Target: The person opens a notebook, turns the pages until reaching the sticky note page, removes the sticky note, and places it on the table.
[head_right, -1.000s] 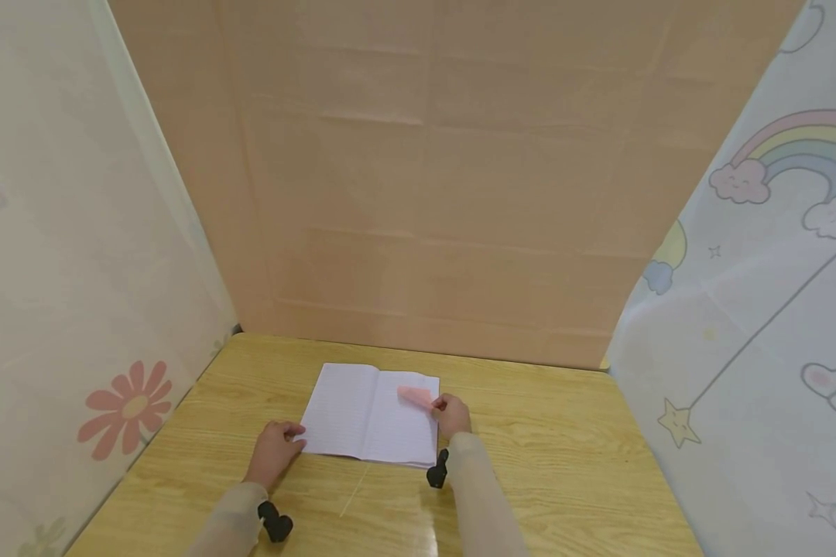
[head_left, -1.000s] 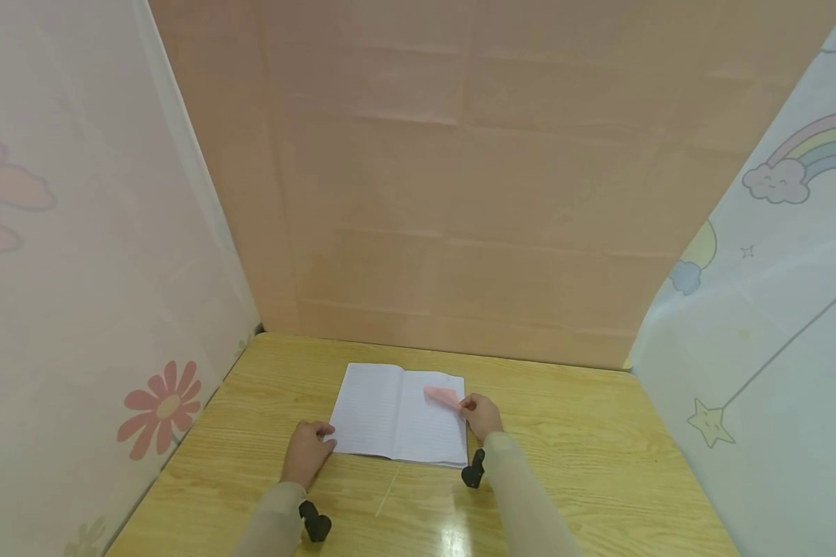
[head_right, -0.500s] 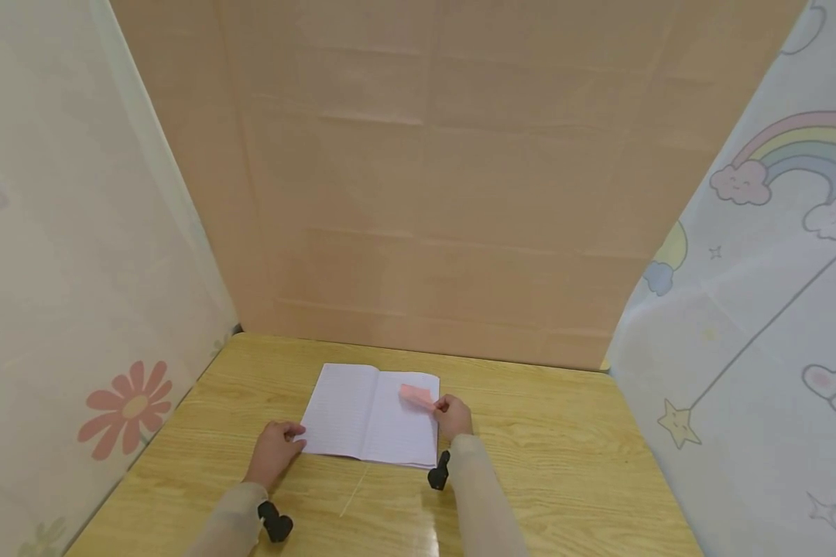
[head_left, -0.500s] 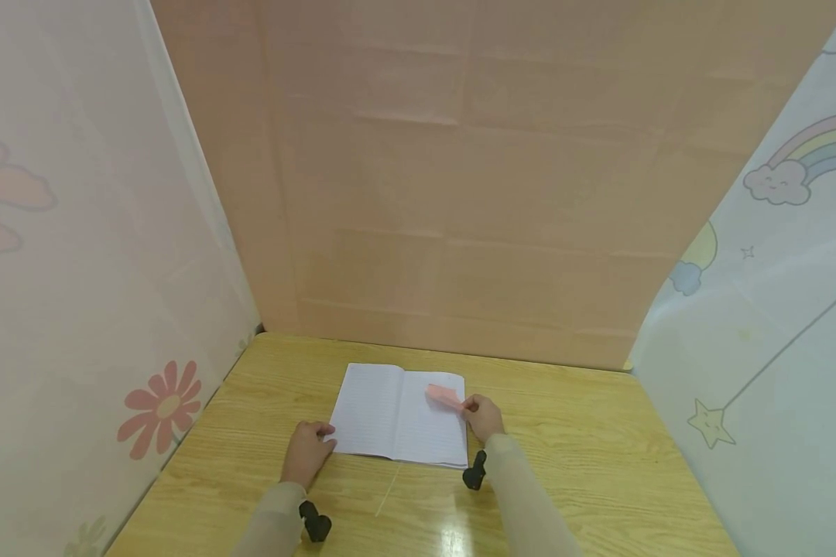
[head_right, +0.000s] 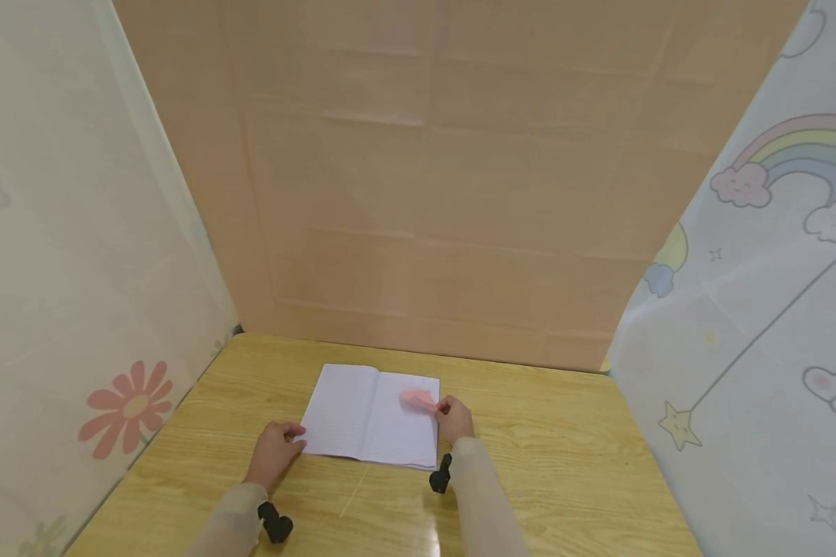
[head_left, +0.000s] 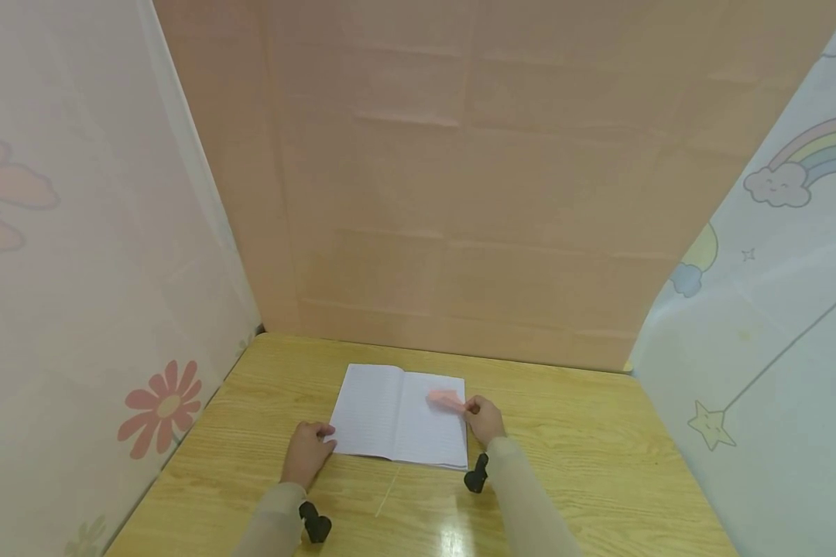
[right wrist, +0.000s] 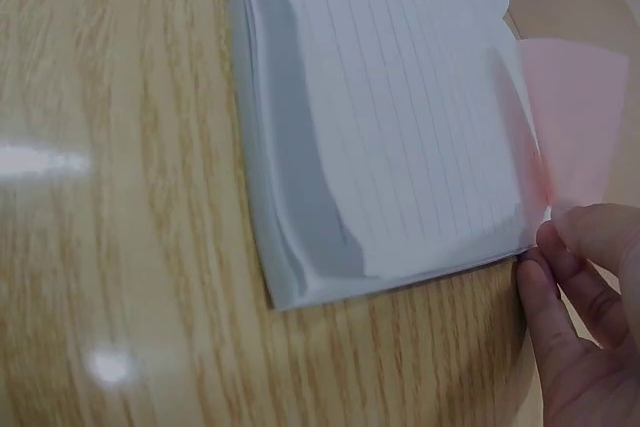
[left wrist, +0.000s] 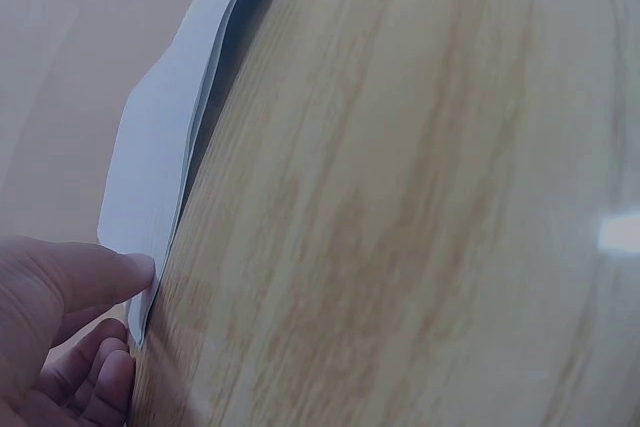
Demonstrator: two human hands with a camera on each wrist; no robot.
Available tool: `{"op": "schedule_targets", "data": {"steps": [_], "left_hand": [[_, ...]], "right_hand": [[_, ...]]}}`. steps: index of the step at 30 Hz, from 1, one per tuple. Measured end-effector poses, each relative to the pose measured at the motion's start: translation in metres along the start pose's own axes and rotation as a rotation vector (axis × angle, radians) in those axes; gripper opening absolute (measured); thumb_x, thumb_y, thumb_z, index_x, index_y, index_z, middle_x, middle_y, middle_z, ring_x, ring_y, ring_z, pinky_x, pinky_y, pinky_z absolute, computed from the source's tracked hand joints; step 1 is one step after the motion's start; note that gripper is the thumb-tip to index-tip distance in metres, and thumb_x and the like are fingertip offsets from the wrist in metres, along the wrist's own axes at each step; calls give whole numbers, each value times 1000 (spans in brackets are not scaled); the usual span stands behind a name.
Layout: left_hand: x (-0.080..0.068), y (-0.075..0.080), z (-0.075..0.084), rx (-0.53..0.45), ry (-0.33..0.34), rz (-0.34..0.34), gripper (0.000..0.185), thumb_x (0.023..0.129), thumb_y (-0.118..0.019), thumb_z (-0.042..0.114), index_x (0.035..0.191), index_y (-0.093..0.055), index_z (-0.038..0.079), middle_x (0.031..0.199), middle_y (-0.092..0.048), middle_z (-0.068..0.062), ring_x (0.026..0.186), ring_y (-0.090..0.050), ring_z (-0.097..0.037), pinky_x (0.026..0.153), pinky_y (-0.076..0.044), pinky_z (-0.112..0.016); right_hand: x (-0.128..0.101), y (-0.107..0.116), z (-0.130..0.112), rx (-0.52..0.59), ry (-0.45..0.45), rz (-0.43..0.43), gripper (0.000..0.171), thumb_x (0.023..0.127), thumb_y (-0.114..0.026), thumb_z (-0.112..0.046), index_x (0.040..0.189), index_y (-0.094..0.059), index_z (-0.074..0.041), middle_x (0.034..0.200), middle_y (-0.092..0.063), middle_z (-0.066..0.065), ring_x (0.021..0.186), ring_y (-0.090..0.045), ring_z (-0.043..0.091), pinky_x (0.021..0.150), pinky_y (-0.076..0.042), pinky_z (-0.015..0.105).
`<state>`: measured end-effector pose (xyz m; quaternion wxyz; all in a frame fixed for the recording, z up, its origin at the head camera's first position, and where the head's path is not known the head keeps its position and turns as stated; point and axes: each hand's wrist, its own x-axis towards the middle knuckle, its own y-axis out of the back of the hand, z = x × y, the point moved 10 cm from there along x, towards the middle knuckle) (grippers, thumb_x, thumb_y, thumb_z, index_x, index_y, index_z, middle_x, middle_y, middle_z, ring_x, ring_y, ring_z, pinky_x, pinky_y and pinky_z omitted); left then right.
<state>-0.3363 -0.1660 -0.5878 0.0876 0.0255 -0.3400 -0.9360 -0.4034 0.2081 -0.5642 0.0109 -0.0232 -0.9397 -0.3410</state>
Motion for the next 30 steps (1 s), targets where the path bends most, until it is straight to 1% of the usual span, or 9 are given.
{"op": "schedule_targets", "data": {"steps": [7,11,14,18,20,25,30], "left_hand": [[-1,0,1,-2,6,-1,16,82,-72,8,98,-72,3,101,-58,-13,91,-56,-24,83,-50,-44],[-3,2,5,-8,-6,6,17,81,-72,6,97,-72,1,100,-60,-14,91,-56,-24,82,-50,-44],[-4,3,7,-11,-7,8,17,81,-72,5,97,-72,-1,101,-61,-15,93,-57,-25,82,-50,-44],[-5,4,7,-14,-4,3,17,82,-71,5,97,-72,-1,103,-61,-17,96,-58,-28,85,-50,-46],[-4,5,7,-9,-13,3,17,82,-71,4,97,-72,-2,103,-62,-18,97,-59,-30,85,-50,-47],[-2,5,8,3,-20,4,17,81,-71,4,97,-72,-2,102,-63,-17,96,-59,-29,85,-50,-47],[-3,5,9,8,-16,13,17,81,-72,4,96,-72,-2,101,-62,-17,94,-59,-29,84,-50,-46]], "right_hand": [[-1,1,4,27,21,11,3,88,-63,-5,88,-62,-2,83,-62,7,77,-53,18,69,-45,31],[-1,1,9,36,14,-4,4,90,-63,-8,90,-62,-4,87,-62,6,81,-54,17,73,-46,33],[-1,4,11,66,6,-12,6,91,-63,-8,93,-63,-3,91,-63,7,84,-56,18,75,-46,33],[0,16,12,114,-8,-2,10,93,-62,-11,97,-63,-2,96,-64,10,90,-58,22,77,-48,33],[1,25,14,121,-26,4,12,95,-61,-16,98,-63,-5,99,-65,8,93,-59,22,78,-49,33],[0,49,19,73,-30,23,16,96,-61,-22,99,-63,-7,101,-66,8,96,-60,23,79,-51,36],[-5,69,37,33,-48,59,17,97,-59,-21,101,-62,-4,102,-65,11,95,-60,24,79,-50,38]]}}
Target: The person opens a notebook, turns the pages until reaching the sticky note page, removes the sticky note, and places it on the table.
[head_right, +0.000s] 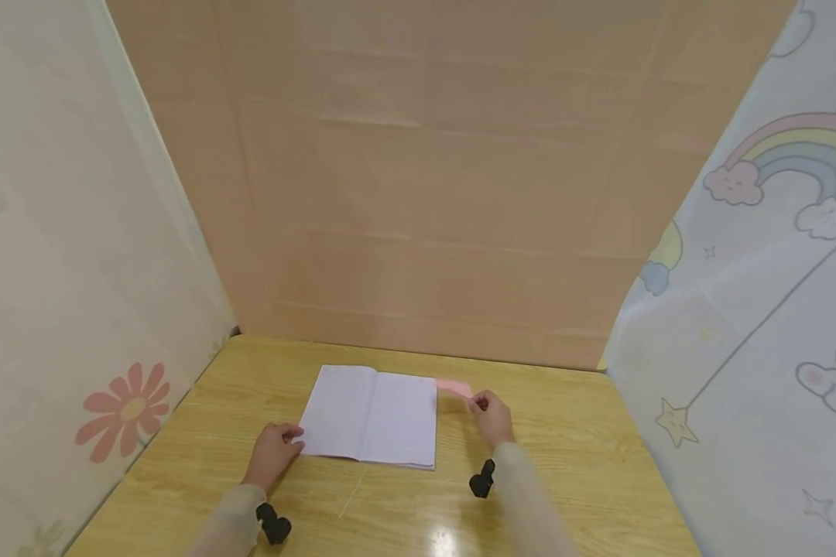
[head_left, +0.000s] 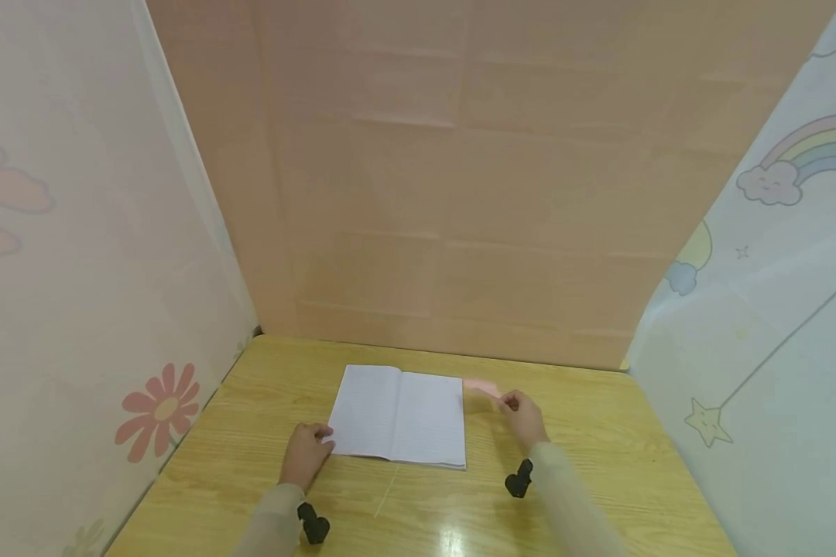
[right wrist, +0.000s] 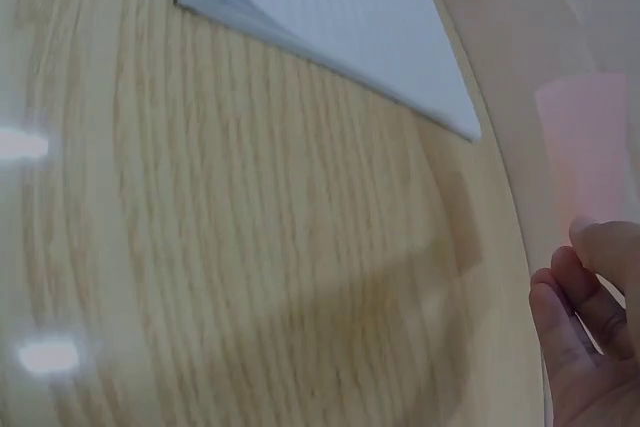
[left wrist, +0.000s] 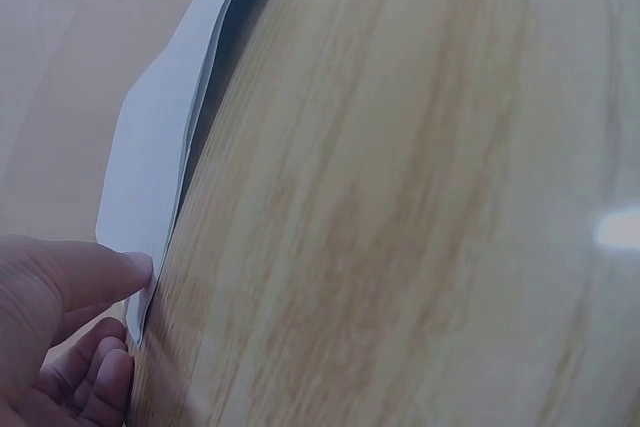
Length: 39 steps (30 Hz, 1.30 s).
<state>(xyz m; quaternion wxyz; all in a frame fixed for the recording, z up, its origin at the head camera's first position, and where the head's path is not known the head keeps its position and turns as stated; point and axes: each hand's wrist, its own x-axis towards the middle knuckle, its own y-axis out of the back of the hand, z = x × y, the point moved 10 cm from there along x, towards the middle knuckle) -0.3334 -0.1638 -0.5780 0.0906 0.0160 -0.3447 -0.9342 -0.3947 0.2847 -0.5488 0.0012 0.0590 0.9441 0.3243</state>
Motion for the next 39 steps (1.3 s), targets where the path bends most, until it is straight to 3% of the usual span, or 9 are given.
{"op": "schedule_targets", "data": {"steps": [7,12,22,39], "left_hand": [[0,1,-2,-6,-12,14,18,81,-71,5,98,-72,-1,101,-61,-16,91,-57,-26,81,-50,-44],[2,-2,-4,-10,-25,12,18,81,-71,5,97,-72,-2,99,-61,-16,90,-57,-26,80,-50,-45],[3,-3,-6,-10,-15,12,17,81,-72,5,97,-72,0,100,-60,-15,89,-56,-24,79,-49,-42],[-2,0,-2,-17,-6,-2,18,83,-71,7,99,-72,0,101,-59,-16,91,-57,-25,82,-50,-45]], "right_hand": [[-3,11,27,-32,17,16,16,95,-59,-16,98,-61,-1,96,-65,12,85,-59,22,72,-49,33],[-6,11,36,-87,14,5,17,94,-61,-17,98,-62,0,95,-66,12,86,-60,23,74,-50,38],[-4,5,41,-162,-17,-4,11,93,-63,-14,93,-62,-3,90,-65,9,80,-57,20,71,-48,36],[-3,2,40,-138,23,-26,7,91,-65,-12,91,-63,-6,86,-65,4,78,-56,17,71,-47,34]]}}
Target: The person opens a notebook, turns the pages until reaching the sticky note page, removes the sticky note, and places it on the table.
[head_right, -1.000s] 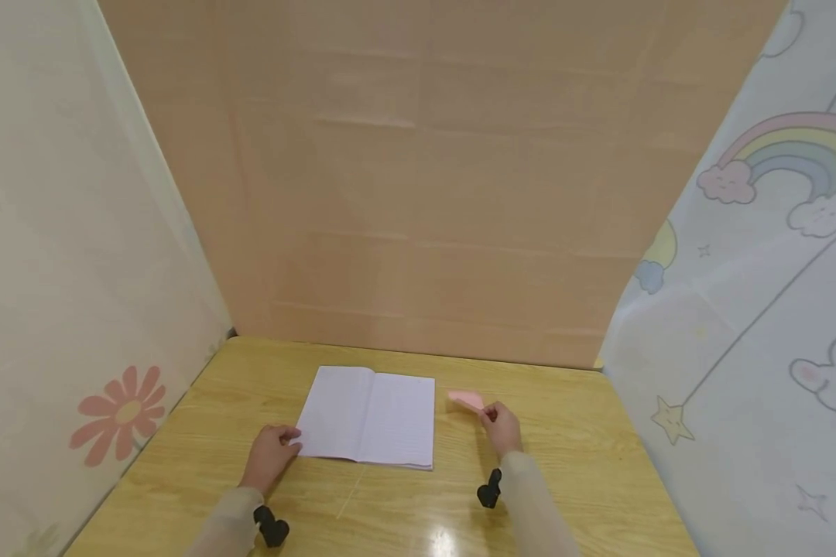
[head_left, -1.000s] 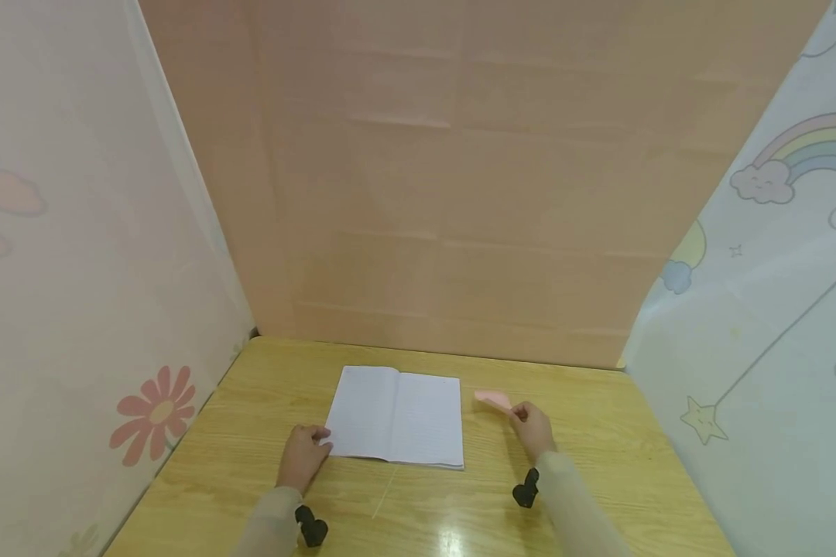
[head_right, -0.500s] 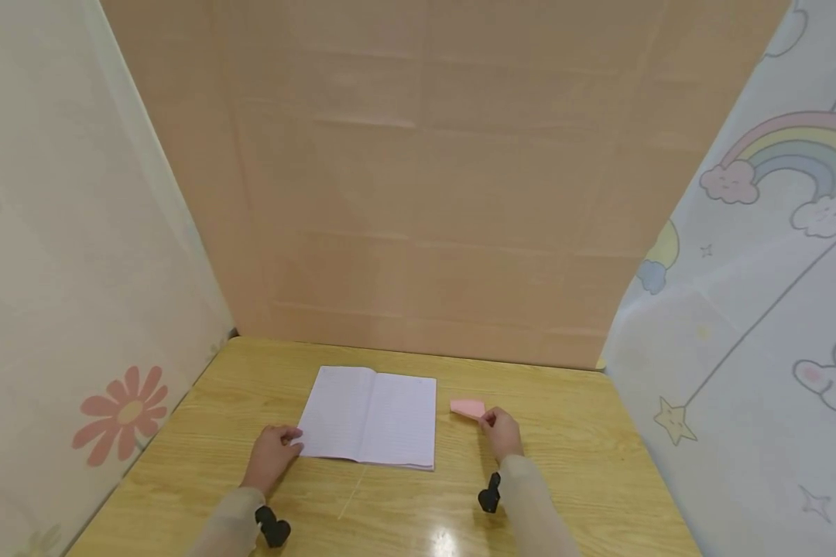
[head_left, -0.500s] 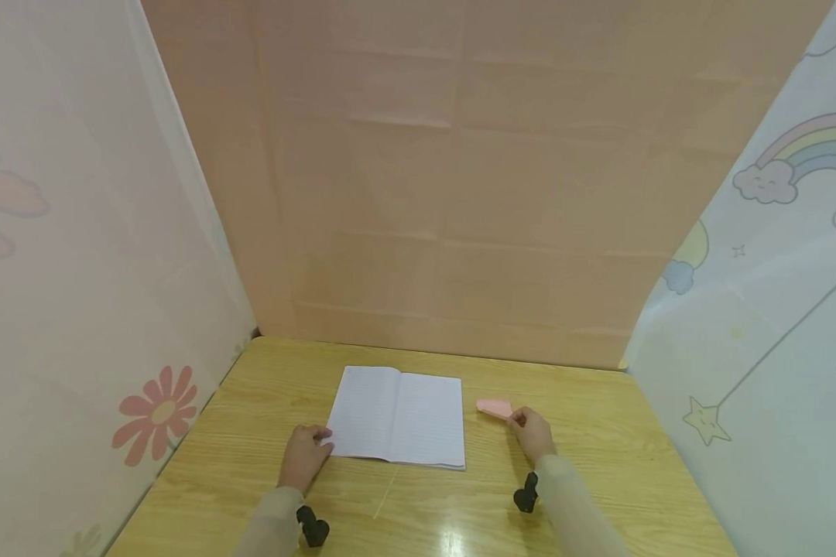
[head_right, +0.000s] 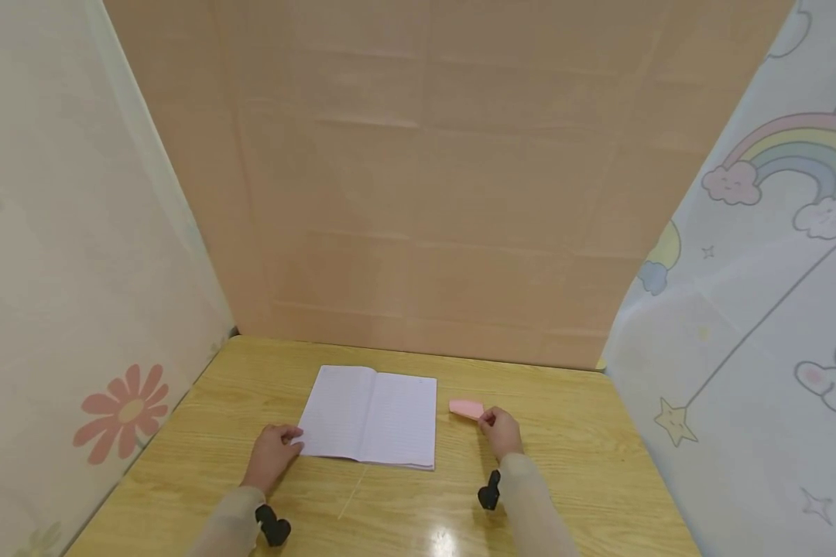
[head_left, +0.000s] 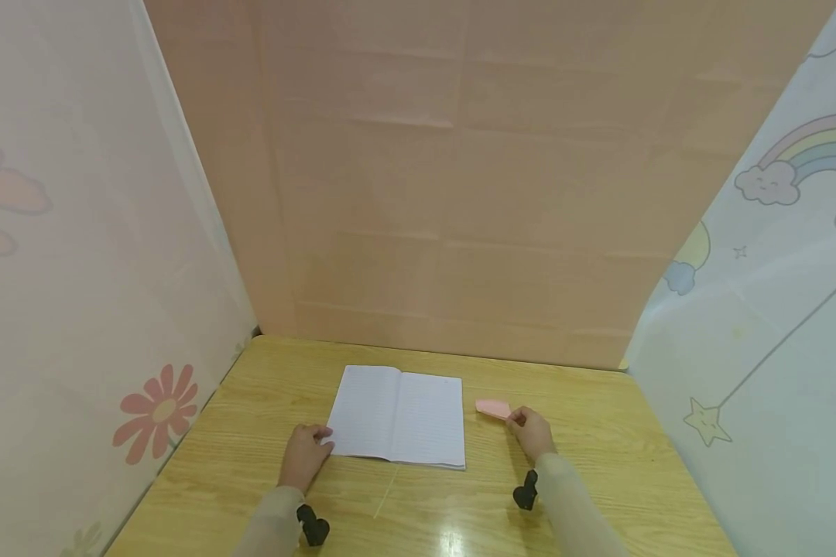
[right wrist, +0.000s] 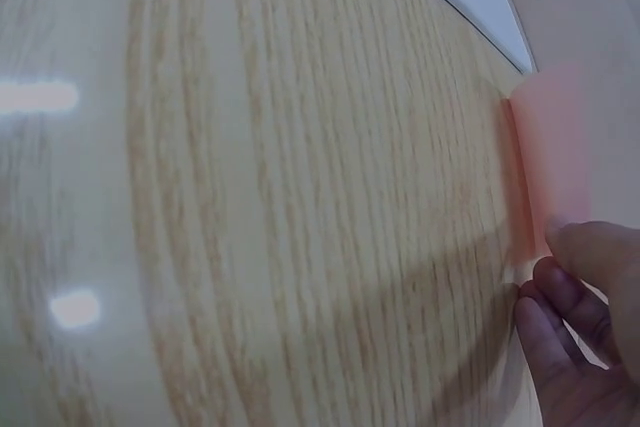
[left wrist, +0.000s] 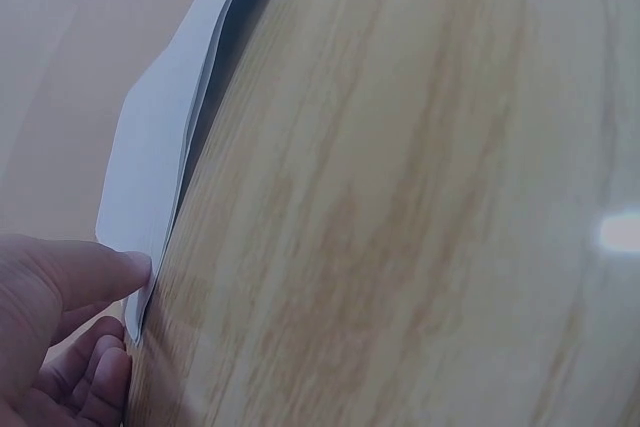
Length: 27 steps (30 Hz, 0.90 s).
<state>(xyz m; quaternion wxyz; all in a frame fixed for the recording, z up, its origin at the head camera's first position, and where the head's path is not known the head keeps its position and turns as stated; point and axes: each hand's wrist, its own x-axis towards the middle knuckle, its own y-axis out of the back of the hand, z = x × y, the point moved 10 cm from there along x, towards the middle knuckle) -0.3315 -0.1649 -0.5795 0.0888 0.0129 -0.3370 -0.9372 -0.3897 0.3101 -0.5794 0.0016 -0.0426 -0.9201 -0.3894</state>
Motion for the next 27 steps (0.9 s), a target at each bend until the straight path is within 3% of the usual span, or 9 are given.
{"op": "schedule_targets", "data": {"steps": [10,16,27], "left_hand": [[-1,1,0,7,7,0,18,83,-70,8,99,-72,1,100,-60,-14,90,-55,-24,82,-49,-45],[0,2,2,1,1,2,18,82,-70,7,99,-72,0,102,-59,-17,92,-57,-27,84,-50,-47],[-1,2,3,1,1,7,17,81,-71,6,97,-72,-1,101,-59,-18,93,-57,-28,84,-49,-48]], "right_hand": [[1,-1,-1,10,24,-7,4,90,-65,-11,89,-63,-9,84,-65,2,77,-55,16,72,-46,34],[1,0,-5,3,25,-5,4,89,-67,-9,89,-62,-8,90,-67,5,86,-59,21,78,-49,41],[-2,3,-7,-16,48,8,14,82,-75,-7,89,-62,-7,92,-67,6,91,-62,25,83,-50,46]]}}
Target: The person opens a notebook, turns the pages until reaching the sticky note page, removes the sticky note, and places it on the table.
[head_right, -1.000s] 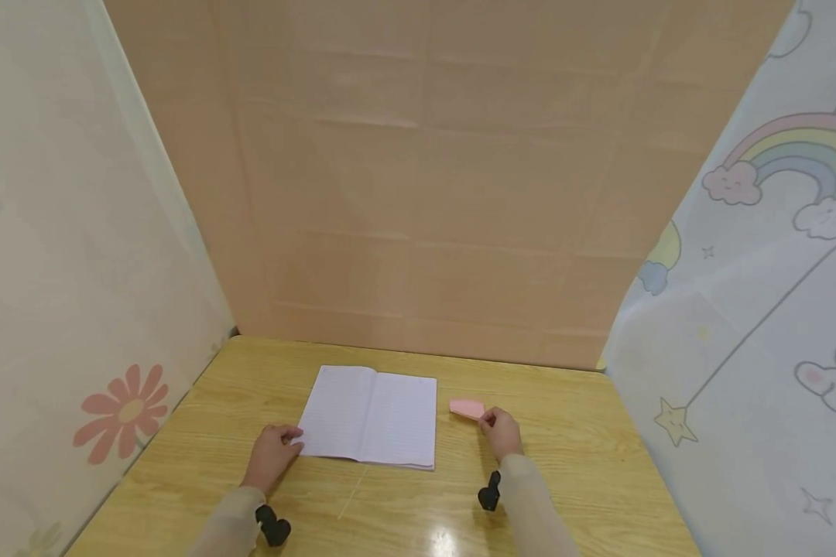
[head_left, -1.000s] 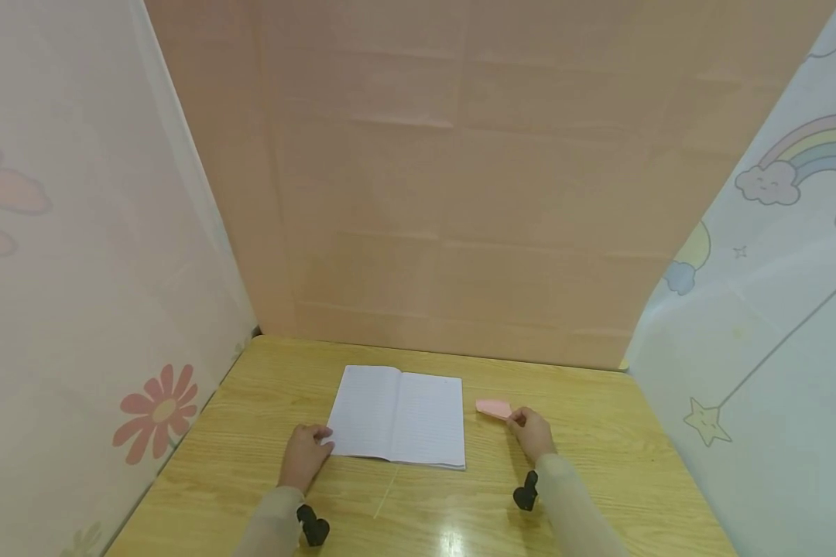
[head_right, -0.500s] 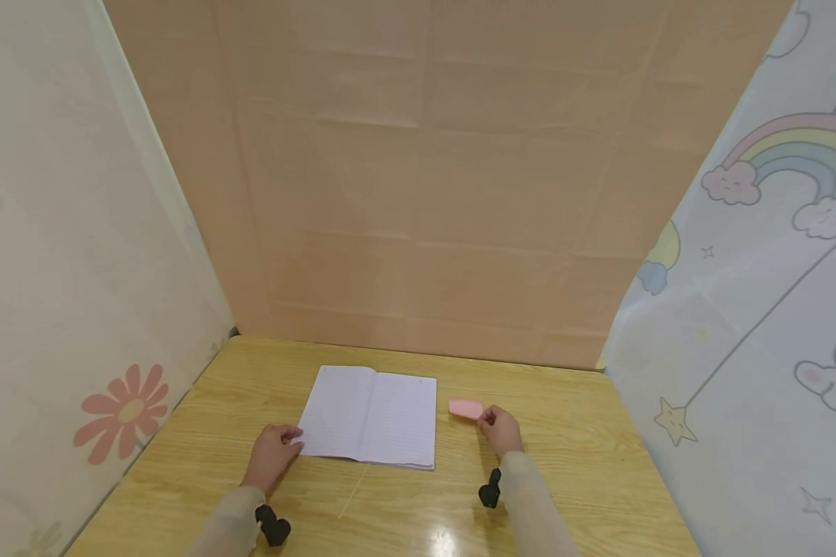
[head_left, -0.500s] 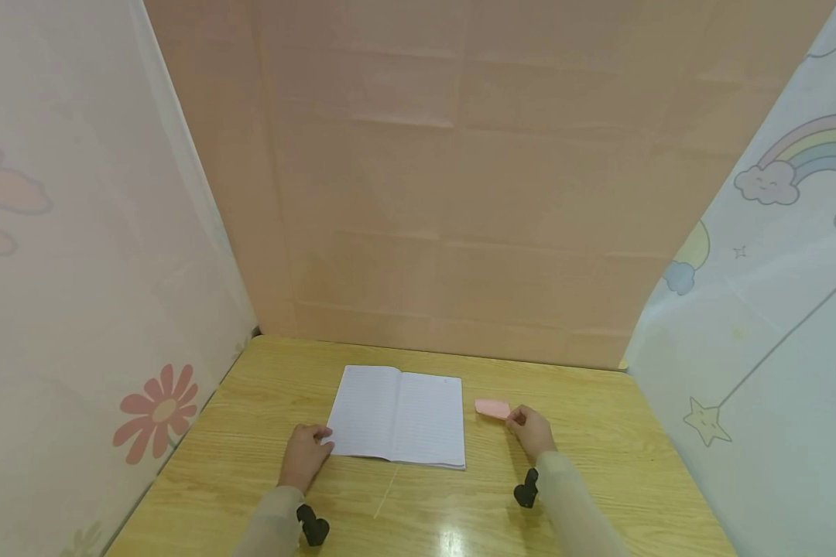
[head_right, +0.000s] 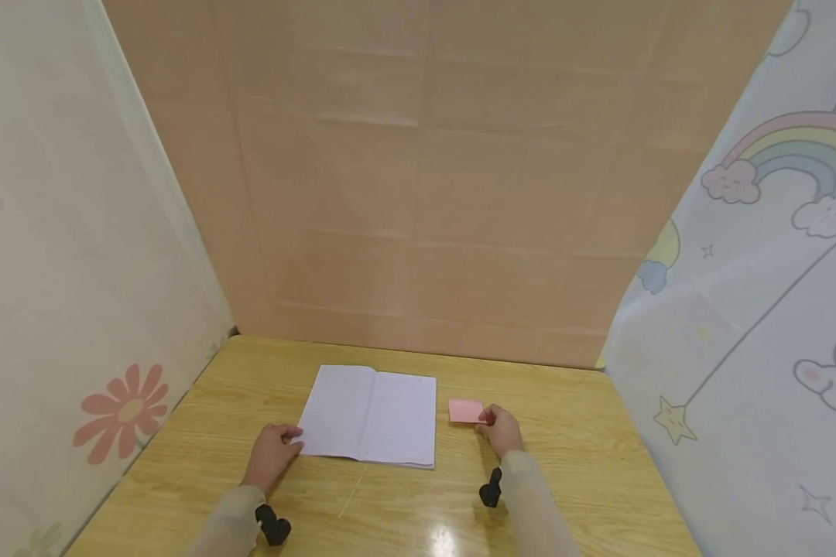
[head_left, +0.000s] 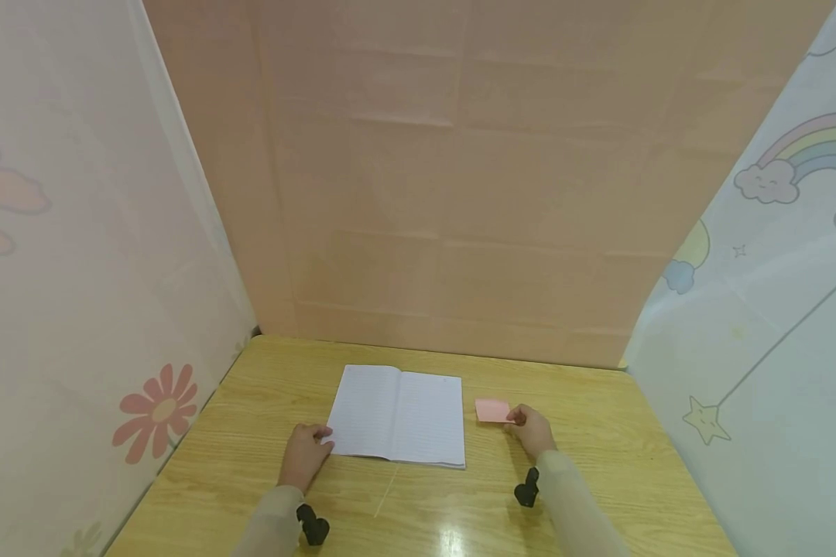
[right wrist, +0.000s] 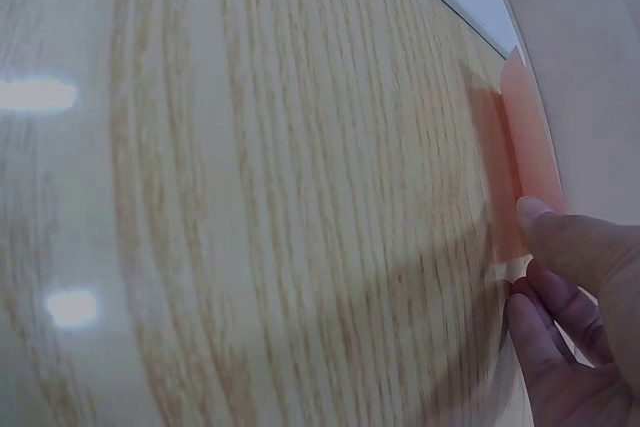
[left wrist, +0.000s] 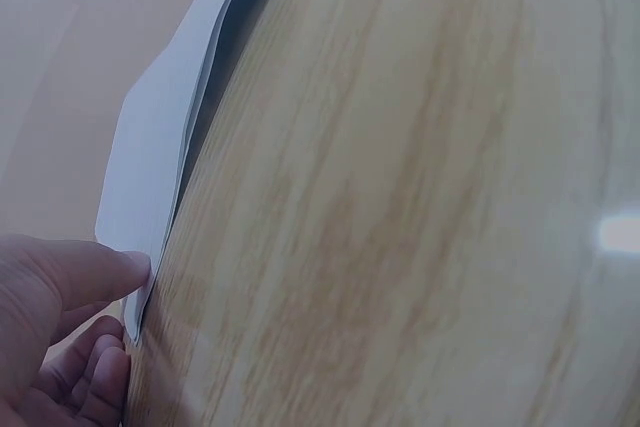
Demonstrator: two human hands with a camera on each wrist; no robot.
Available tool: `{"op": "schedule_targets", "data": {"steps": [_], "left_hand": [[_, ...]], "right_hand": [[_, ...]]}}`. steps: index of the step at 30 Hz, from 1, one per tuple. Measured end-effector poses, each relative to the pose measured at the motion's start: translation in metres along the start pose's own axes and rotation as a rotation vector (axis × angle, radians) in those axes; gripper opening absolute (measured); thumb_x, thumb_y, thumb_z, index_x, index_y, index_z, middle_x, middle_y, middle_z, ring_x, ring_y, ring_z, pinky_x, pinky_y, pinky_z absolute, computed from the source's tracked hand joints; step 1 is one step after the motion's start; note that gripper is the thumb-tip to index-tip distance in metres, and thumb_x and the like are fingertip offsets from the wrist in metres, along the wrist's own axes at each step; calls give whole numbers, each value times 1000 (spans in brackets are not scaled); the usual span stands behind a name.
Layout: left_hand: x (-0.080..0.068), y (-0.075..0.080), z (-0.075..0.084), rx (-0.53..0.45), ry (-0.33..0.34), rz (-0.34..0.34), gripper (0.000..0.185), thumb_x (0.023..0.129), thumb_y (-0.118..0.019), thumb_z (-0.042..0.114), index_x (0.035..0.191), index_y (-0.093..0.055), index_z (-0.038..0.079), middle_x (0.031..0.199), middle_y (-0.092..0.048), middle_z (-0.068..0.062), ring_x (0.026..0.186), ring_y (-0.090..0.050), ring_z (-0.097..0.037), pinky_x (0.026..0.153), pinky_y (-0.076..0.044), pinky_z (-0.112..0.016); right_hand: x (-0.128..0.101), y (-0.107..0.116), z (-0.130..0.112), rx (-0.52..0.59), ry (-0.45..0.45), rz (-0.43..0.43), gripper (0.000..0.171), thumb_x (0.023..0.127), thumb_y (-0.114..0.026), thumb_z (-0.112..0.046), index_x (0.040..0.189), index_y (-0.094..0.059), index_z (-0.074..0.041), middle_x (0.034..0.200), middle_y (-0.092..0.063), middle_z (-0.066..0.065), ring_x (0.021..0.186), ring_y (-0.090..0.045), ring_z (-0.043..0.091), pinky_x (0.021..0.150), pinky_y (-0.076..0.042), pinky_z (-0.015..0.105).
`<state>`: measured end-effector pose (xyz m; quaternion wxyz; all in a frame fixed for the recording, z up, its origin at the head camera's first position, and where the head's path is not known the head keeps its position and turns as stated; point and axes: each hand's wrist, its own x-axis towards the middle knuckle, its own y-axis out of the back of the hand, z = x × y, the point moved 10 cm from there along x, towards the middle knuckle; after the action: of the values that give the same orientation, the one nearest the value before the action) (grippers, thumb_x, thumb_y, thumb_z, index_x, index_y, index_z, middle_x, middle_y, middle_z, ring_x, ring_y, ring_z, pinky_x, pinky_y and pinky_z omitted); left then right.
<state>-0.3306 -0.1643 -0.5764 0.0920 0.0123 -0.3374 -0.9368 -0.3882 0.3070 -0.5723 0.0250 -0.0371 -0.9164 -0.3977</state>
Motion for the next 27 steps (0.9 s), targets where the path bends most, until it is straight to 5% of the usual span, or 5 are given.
{"op": "schedule_targets", "data": {"steps": [27], "left_hand": [[0,-3,-3,-18,26,-1,18,82,-71,7,99,-72,0,102,-58,-16,93,-57,-26,83,-50,-45]], "right_hand": [[-2,-1,8,64,-51,-24,21,82,-76,-14,96,-64,-5,95,-66,8,91,-62,24,83,-50,43]]}}
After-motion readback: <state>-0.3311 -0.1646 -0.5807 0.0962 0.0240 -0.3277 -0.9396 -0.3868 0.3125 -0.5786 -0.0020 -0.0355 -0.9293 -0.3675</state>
